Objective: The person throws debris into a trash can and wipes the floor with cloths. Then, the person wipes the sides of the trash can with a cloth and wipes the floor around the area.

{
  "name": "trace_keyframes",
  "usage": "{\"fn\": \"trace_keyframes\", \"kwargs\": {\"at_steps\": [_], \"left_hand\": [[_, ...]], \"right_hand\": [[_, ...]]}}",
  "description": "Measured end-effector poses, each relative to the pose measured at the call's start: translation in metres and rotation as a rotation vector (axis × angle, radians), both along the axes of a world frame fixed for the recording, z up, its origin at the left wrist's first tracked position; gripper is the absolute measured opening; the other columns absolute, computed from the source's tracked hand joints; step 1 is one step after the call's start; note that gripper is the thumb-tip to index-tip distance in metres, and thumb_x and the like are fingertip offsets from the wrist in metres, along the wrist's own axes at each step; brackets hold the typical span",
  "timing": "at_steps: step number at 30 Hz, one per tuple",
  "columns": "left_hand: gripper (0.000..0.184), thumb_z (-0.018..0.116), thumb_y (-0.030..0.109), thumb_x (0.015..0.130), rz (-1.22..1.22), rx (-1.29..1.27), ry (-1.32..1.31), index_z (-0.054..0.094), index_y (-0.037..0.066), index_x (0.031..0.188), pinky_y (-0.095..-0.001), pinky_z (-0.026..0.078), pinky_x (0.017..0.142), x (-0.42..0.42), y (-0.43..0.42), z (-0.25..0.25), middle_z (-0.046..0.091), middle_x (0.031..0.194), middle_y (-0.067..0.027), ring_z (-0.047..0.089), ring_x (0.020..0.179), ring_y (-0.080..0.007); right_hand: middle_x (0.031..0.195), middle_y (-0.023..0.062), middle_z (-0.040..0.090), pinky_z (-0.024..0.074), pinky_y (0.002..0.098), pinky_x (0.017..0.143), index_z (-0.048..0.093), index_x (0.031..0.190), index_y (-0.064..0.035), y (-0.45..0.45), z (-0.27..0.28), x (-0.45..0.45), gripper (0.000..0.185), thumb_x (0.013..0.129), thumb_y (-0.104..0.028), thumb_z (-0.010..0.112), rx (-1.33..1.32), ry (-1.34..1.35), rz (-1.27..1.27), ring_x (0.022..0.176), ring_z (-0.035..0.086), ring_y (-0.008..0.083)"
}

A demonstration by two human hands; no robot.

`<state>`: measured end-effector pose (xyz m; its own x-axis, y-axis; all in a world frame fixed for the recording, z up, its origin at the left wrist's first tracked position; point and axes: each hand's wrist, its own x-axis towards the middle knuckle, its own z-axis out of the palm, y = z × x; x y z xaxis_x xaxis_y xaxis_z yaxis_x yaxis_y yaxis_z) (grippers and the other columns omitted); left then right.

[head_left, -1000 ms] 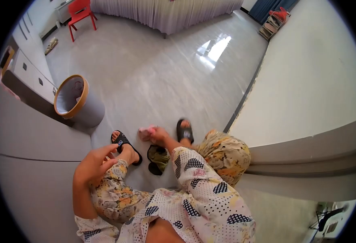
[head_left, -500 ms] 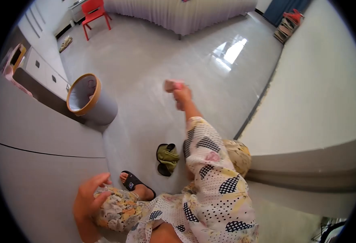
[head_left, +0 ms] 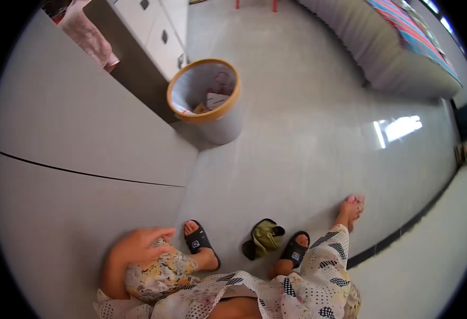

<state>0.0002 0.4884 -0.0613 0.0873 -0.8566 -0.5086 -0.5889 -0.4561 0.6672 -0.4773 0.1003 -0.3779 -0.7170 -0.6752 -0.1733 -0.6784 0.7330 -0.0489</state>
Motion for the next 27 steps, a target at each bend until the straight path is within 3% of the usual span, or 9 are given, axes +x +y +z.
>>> {"fn": "trace_keyframes", "kwargs": {"at_steps": [2,6,7,8,10,12,16,19,27], "left_hand": [[0.043,0.069,0.015,0.085,0.127,-0.004,-0.061,0.057,0.002,0.124,-0.0339,0.052,0.085,0.008,0.0,-0.009,0.068,0.105,-0.0133,0.067,0.095,-0.0218],[0.048,0.064,0.01,0.089,0.486,0.005,-0.093,0.047,0.0,0.133,-0.0338,0.049,0.09,0.031,0.025,-0.034,0.062,0.118,-0.0178,0.064,0.104,-0.0229],[0.05,0.062,0.007,0.09,0.58,-0.009,-0.033,0.042,0.0,0.135,-0.0341,0.049,0.092,0.037,0.032,-0.04,0.058,0.123,-0.0193,0.062,0.107,-0.024],[0.051,0.059,0.005,0.091,0.675,-0.027,0.025,0.038,0.0,0.138,-0.0344,0.048,0.094,0.038,0.038,-0.044,0.055,0.128,-0.0209,0.061,0.11,-0.0252],[0.054,0.058,0.002,0.091,0.658,-0.052,-0.001,0.034,-0.001,0.14,-0.0345,0.048,0.095,0.035,0.035,-0.044,0.05,0.132,-0.0229,0.058,0.115,-0.0265],[0.056,0.057,0.0,0.091,0.663,-0.079,-0.011,0.032,-0.002,0.141,-0.0346,0.047,0.097,0.034,0.035,-0.043,0.048,0.134,-0.0238,0.055,0.119,-0.0272],[0.058,0.061,0.002,0.088,0.702,-0.16,-0.034,0.034,-0.003,0.139,-0.0358,0.046,0.099,0.05,0.037,-0.055,0.05,0.133,-0.0247,0.053,0.123,-0.0278],[0.058,0.063,0.003,0.087,0.741,-0.223,-0.067,0.036,-0.003,0.138,-0.0361,0.046,0.1,0.059,0.046,-0.063,0.051,0.133,-0.0256,0.054,0.123,-0.0285],[0.054,0.066,0.006,0.084,0.803,-0.346,-0.25,0.043,-0.004,0.132,-0.0363,0.048,0.097,0.086,0.067,-0.079,0.057,0.127,-0.0245,0.058,0.119,-0.0286]], "right_hand": [[0.144,0.0026,0.046,0.0309,0.0685,0.098,0.054,0.131,-0.0298,-0.041,-0.027,0.024,0.043,0.088,-0.034,0.052,0.055,-0.097,0.175,0.136,0.038,0.0223],[0.146,0.0032,0.043,0.0199,0.0671,0.108,0.054,0.13,-0.0308,-0.062,-0.044,0.137,0.042,0.088,-0.032,0.052,-0.119,0.003,0.772,0.139,0.031,0.0286],[0.146,0.0059,0.043,0.029,0.061,0.107,0.045,0.139,-0.0262,-0.058,-0.042,0.17,0.047,0.093,-0.033,0.047,-0.067,0.011,0.815,0.136,0.035,0.0299],[0.145,0.0083,0.043,0.0265,0.0602,0.108,0.051,0.135,-0.0225,-0.047,-0.01,0.214,0.045,0.091,-0.032,0.047,0.047,0.066,0.938,0.137,0.033,0.031],[0.142,0.0097,0.046,0.015,0.0602,0.113,0.057,0.128,-0.0165,-0.019,-0.027,0.257,0.045,0.084,-0.021,0.053,0.018,-0.13,1.254,0.14,0.028,0.0305],[0.135,0.0061,0.053,0.0185,0.0576,0.112,0.06,0.121,-0.0188,0.012,-0.114,0.289,0.038,0.083,-0.021,0.055,-0.365,-0.207,1.494,0.133,0.039,0.0275],[0.141,0.0074,0.046,0.0229,0.0671,0.104,0.066,0.116,-0.0245,0.106,-0.044,0.322,0.031,0.086,-0.029,0.06,-0.108,-0.418,1.49,0.135,0.035,0.0316],[0.141,0.0053,0.046,0.0309,0.0657,0.096,0.064,0.121,-0.0265,0.161,-0.058,0.3,0.038,0.083,-0.027,0.064,-0.193,-0.351,1.692,0.133,0.037,0.03],[0.143,0.0056,0.045,0.0297,0.0636,0.1,0.062,0.124,-0.0263,0.204,-0.056,0.263,0.037,0.087,-0.032,0.059,-0.133,-0.336,1.759,0.134,0.037,0.0306]]}}
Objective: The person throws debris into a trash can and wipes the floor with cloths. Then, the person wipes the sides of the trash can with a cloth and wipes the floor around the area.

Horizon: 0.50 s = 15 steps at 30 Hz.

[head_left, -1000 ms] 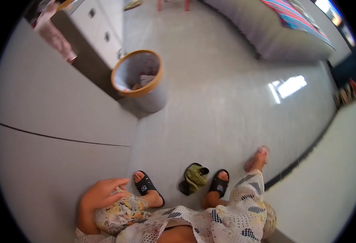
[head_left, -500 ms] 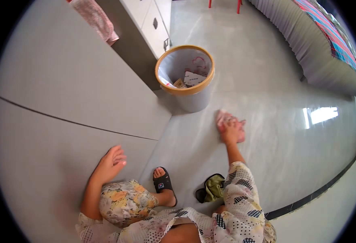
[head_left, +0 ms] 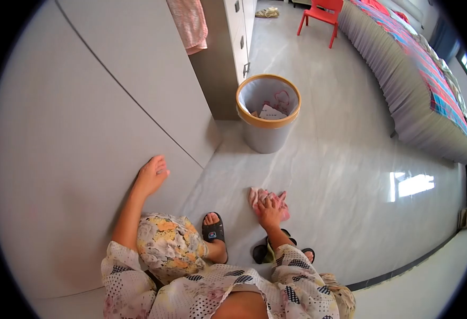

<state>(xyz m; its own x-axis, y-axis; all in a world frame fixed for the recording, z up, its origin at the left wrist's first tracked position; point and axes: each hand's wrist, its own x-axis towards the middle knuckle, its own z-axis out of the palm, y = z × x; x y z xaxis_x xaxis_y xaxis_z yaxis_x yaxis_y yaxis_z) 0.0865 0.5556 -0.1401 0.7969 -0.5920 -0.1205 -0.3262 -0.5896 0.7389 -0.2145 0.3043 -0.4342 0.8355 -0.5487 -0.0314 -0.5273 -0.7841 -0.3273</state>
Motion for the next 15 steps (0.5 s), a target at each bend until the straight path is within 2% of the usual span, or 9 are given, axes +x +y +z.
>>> {"fn": "trace_keyframes", "kwargs": {"at_steps": [5,8,10,12,14,15], "left_hand": [[0.056,0.069,0.009,0.082,0.071,0.043,-0.185,0.045,-0.004,0.13,-0.037,0.048,0.097,0.016,0.023,-0.018,0.061,0.122,-0.0241,0.06,0.116,-0.0296],[0.056,0.069,0.012,0.081,0.091,-0.019,-0.237,0.045,-0.004,0.129,-0.0379,0.048,0.096,0.029,0.038,-0.033,0.061,0.121,-0.0237,0.061,0.114,-0.0301],[0.055,0.069,0.014,0.082,0.13,0.002,-0.251,0.045,-0.004,0.129,-0.0384,0.048,0.097,0.031,0.042,-0.033,0.06,0.122,-0.0239,0.06,0.115,-0.0307],[0.056,0.068,0.016,0.082,0.188,0.027,-0.26,0.045,-0.004,0.128,-0.039,0.047,0.097,0.03,0.045,-0.029,0.06,0.123,-0.0242,0.059,0.117,-0.0313],[0.057,0.068,0.019,0.082,0.261,0.059,-0.262,0.045,-0.004,0.129,-0.0395,0.046,0.098,0.028,0.047,-0.024,0.059,0.124,-0.0246,0.057,0.119,-0.0322],[0.058,0.068,0.02,0.082,0.277,0.085,-0.263,0.045,-0.004,0.13,-0.0398,0.045,0.099,0.027,0.048,-0.02,0.058,0.125,-0.0248,0.056,0.12,-0.0324]], "right_hand": [[0.142,0.0053,0.045,0.0271,0.0603,0.106,0.058,0.128,-0.0265,0.005,0.002,-0.008,0.04,0.088,-0.031,0.056,-0.018,0.028,0.025,0.132,0.038,0.0321],[0.14,0.0054,0.046,0.0251,0.0588,0.109,0.055,0.132,-0.0266,0.009,0.0,-0.013,0.043,0.089,-0.03,0.055,0.011,0.077,0.033,0.131,0.039,0.0334],[0.141,0.0043,0.045,0.0314,0.0603,0.103,0.057,0.13,-0.0264,0.004,0.005,-0.005,0.042,0.089,-0.031,0.054,0.061,0.281,0.031,0.134,0.036,0.0326],[0.141,0.0046,0.045,0.0319,0.061,0.102,0.056,0.131,-0.0262,0.008,0.016,-0.008,0.043,0.088,-0.031,0.055,0.049,0.304,0.043,0.133,0.036,0.034],[0.14,0.0063,0.045,0.0269,0.0611,0.107,0.054,0.133,-0.0258,0.024,0.028,-0.031,0.047,0.087,-0.028,0.057,-0.014,0.144,0.074,0.13,0.039,0.0377],[0.14,0.0065,0.045,0.0274,0.0613,0.107,0.054,0.133,-0.0258,0.025,0.019,-0.035,0.047,0.086,-0.028,0.058,-0.029,0.128,0.085,0.13,0.039,0.0382]]}}
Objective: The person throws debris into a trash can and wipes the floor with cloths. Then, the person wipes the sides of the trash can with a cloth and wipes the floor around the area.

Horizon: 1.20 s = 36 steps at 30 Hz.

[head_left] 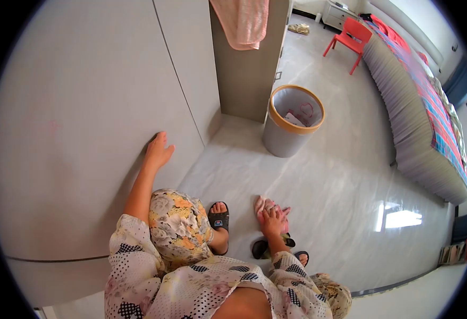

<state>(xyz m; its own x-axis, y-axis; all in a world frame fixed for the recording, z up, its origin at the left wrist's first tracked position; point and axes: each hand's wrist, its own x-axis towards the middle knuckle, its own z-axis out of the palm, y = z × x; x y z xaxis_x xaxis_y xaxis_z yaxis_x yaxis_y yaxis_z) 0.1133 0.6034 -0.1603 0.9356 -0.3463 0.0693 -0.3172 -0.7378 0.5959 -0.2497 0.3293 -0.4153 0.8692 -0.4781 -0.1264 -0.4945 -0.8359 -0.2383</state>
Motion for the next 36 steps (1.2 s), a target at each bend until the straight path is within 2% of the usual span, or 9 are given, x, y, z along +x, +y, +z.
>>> {"fn": "trace_keyframes", "kwargs": {"at_steps": [8,11,17,20,23,24,29,32,36], "left_hand": [[0.061,0.065,0.028,0.083,0.181,0.022,-0.016,0.043,0.0,0.132,-0.045,0.045,0.097,0.01,0.026,-0.021,0.057,0.127,-0.0222,0.055,0.118,-0.0358],[0.06,0.063,0.028,0.083,0.24,0.083,0.027,0.043,0.001,0.132,-0.0473,0.046,0.095,0.011,0.027,-0.018,0.058,0.126,-0.0209,0.055,0.118,-0.0363],[0.057,0.063,0.026,0.083,0.349,0.166,0.064,0.044,0.002,0.13,-0.0487,0.047,0.091,0.0,0.028,-0.003,0.059,0.123,-0.0216,0.056,0.115,-0.0359],[0.056,0.062,0.025,0.083,0.353,0.163,0.094,0.043,0.002,0.131,-0.049,0.046,0.091,0.003,0.035,-0.004,0.059,0.123,-0.0202,0.056,0.115,-0.0358],[0.055,0.062,0.02,0.083,0.361,0.131,-0.153,0.042,0.002,0.131,-0.049,0.046,0.092,0.018,0.049,-0.043,0.058,0.125,-0.0186,0.056,0.115,-0.0348],[0.055,0.062,0.017,0.083,0.354,0.142,-0.172,0.042,0.002,0.132,-0.0488,0.046,0.092,0.018,0.052,-0.044,0.058,0.126,-0.0184,0.055,0.116,-0.0343],[0.056,0.06,0.008,0.083,0.31,0.08,-0.293,0.041,0.002,0.134,-0.0457,0.047,0.092,0.028,0.07,-0.07,0.056,0.129,-0.0175,0.055,0.116,-0.0331],[0.057,0.06,0.009,0.083,0.306,0.073,-0.175,0.04,0.003,0.136,-0.043,0.048,0.093,0.033,0.076,-0.064,0.055,0.132,-0.0167,0.055,0.117,-0.0325],[0.057,0.06,0.009,0.083,0.305,0.081,-0.248,0.041,0.004,0.136,-0.0417,0.048,0.094,0.044,0.085,-0.081,0.054,0.132,-0.0166,0.054,0.118,-0.0323]], "right_hand": [[0.14,0.0093,0.044,0.0301,0.0638,0.103,0.056,0.129,-0.0261,-0.004,-0.01,-0.003,0.042,0.087,-0.028,0.057,0.067,0.061,-0.04,0.133,0.036,0.04],[0.14,0.0111,0.043,0.0212,0.0667,0.107,0.057,0.128,-0.0268,-0.006,-0.02,-0.006,0.04,0.088,-0.03,0.056,0.04,-0.013,-0.021,0.134,0.034,0.0394],[0.142,0.0127,0.041,-0.0023,0.0686,0.111,0.058,0.127,-0.0281,-0.007,-0.022,-0.01,0.039,0.088,-0.03,0.054,0.013,0.069,0.014,0.138,0.03,0.0376],[0.143,0.0131,0.041,0.0037,0.067,0.112,0.058,0.127,-0.0277,-0.002,-0.008,-0.013,0.041,0.086,-0.028,0.055,0.031,0.101,0.029,0.139,0.029,0.0386],[0.143,0.0148,0.043,0.0098,0.0646,0.113,0.06,0.124,-0.0271,0.0,-0.036,-0.02,0.039,0.085,-0.028,0.056,0.041,-0.001,0.014,0.138,0.029,0.0399],[0.14,0.0163,0.046,0.0146,0.0627,0.113,0.061,0.123,-0.0254,0.001,-0.034,-0.022,0.04,0.084,-0.028,0.057,-0.044,0.011,0.067,0.137,0.032,0.0411],[0.133,0.0155,0.053,0.0124,0.0679,0.11,0.059,0.126,-0.0228,-0.004,-0.044,-0.029,0.044,0.083,-0.031,0.058,-0.03,-0.009,0.099,0.131,0.04,0.0421],[0.133,0.0147,0.053,0.011,0.0703,0.108,0.059,0.126,-0.0233,-0.005,-0.045,-0.025,0.044,0.083,-0.032,0.058,-0.029,0.03,0.105,0.129,0.044,0.0411],[0.135,0.0145,0.052,0.0102,0.0726,0.106,0.058,0.128,-0.0228,-0.01,-0.048,-0.023,0.047,0.082,-0.033,0.059,0.027,0.036,0.092,0.125,0.047,0.0402]]}}
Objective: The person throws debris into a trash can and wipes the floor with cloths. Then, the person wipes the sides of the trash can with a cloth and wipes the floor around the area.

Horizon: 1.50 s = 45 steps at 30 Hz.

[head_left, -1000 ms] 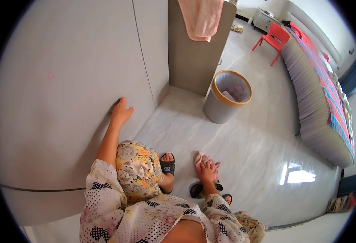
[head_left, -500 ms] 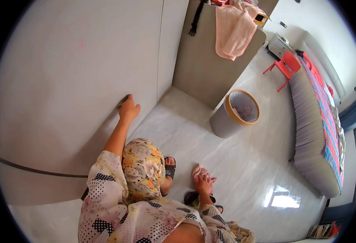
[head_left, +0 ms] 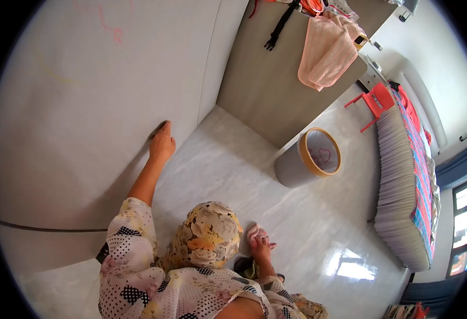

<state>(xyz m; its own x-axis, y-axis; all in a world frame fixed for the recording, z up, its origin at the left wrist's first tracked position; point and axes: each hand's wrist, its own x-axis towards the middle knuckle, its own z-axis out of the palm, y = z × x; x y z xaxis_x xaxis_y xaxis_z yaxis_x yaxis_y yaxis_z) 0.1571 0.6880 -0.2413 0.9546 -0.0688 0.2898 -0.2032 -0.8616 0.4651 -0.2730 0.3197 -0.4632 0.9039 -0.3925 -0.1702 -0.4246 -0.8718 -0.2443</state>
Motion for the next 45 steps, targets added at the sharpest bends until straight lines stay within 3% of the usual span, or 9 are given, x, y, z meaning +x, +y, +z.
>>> {"fn": "trace_keyframes", "kwargs": {"at_steps": [4,8,11,15,19,33,37,43,45], "left_hand": [[0.057,0.06,0.009,0.082,-0.002,-0.009,-0.046,0.042,0.004,0.137,-0.042,0.047,0.095,0.007,0.008,-0.016,0.055,0.131,-0.0186,0.054,0.119,-0.0332],[0.06,0.063,0.01,0.079,-0.068,0.053,-0.066,0.044,0.002,0.135,-0.0419,0.045,0.099,0.017,0.015,-0.034,0.054,0.131,-0.0215,0.054,0.119,-0.0361],[0.059,0.063,0.013,0.08,-0.116,0.031,-0.069,0.045,0.003,0.135,-0.0417,0.045,0.099,0.012,0.017,-0.038,0.054,0.131,-0.0215,0.054,0.118,-0.0372],[0.058,0.059,0.013,0.086,-0.121,-0.036,0.122,0.04,0.003,0.14,-0.0411,0.042,0.102,0.006,0.015,-0.024,0.049,0.137,-0.0218,0.048,0.125,-0.0369],[0.058,0.06,0.013,0.085,-0.175,-0.008,0.086,0.04,-0.001,0.138,-0.0414,0.042,0.102,0.014,0.026,-0.035,0.05,0.136,-0.023,0.049,0.125,-0.0371],[0.05,0.061,0.009,0.085,-0.21,0.175,0.102,0.046,0.0,0.132,-0.0431,0.045,0.097,0.008,0.047,-0.024,0.055,0.13,-0.0199,0.054,0.117,-0.0376],[0.046,0.061,0.008,0.086,-0.215,0.197,0.073,0.048,0.0,0.129,-0.0429,0.047,0.095,-0.007,0.037,0.009,0.055,0.13,-0.0182,0.055,0.114,-0.0375],[0.042,0.059,0.005,0.086,-0.283,0.263,0.039,0.05,0.0,0.126,-0.0421,0.047,0.095,-0.029,0.039,0.022,0.054,0.131,-0.0179,0.055,0.115,-0.0365],[0.041,0.059,0.005,0.085,-0.332,0.264,0.036,0.051,0.0,0.126,-0.0418,0.046,0.096,-0.033,0.046,0.016,0.054,0.131,-0.0181,0.054,0.116,-0.0365]], "right_hand": [[0.13,0.0148,0.056,0.0233,0.0645,0.107,0.059,0.127,-0.0196,-0.006,-0.001,0.007,0.049,0.081,-0.037,0.062,0.052,0.015,-0.031,0.12,0.053,0.0386],[0.109,0.0133,0.069,0.0516,0.0371,0.087,0.064,0.119,-0.0073,-0.032,0.017,0.025,0.049,0.087,-0.044,0.064,0.515,0.146,-0.349,0.106,0.064,0.0272],[0.096,0.0049,0.068,0.0526,0.03,0.078,0.065,0.107,-0.003,-0.056,0.025,0.032,0.032,0.094,-0.032,0.062,1.088,-0.42,-0.531,0.088,0.062,0.0131],[0.087,0.0045,0.065,0.0507,0.0285,0.074,0.064,0.1,-0.0018,-0.092,0.078,0.07,0.021,0.082,-0.006,0.054,1.081,-0.656,-0.657,0.081,0.06,0.0152],[0.093,0.0056,0.064,0.0501,0.0277,0.077,0.064,0.1,-0.0018,-0.112,0.141,0.092,0.023,0.078,-0.004,0.056,1.136,-0.834,-0.736,0.084,0.06,0.0154],[0.1,0.0059,0.066,0.0515,0.0291,0.078,0.063,0.118,-0.0018,-0.195,0.05,-0.024,0.041,0.077,-0.01,0.06,0.566,-0.84,-0.981,0.09,0.062,0.0157],[0.092,0.0077,0.067,0.0523,0.0283,0.07,0.066,0.104,-0.0027,-0.202,0.047,-0.031,0.026,0.08,-0.006,0.057,0.947,-0.764,-1.193,0.081,0.062,0.018],[0.108,0.0145,0.068,0.0515,0.0413,0.086,0.06,0.121,-0.0057,-0.218,-0.071,0.007,0.048,0.075,-0.019,0.062,0.447,-0.288,-0.998,0.1,0.066,0.0306],[0.126,0.0164,0.059,0.0445,0.049,0.095,0.055,0.127,-0.0069,-0.162,-0.032,0.083,0.049,0.084,-0.028,0.055,-0.218,-0.089,-0.684,0.114,0.058,0.0303]]}}
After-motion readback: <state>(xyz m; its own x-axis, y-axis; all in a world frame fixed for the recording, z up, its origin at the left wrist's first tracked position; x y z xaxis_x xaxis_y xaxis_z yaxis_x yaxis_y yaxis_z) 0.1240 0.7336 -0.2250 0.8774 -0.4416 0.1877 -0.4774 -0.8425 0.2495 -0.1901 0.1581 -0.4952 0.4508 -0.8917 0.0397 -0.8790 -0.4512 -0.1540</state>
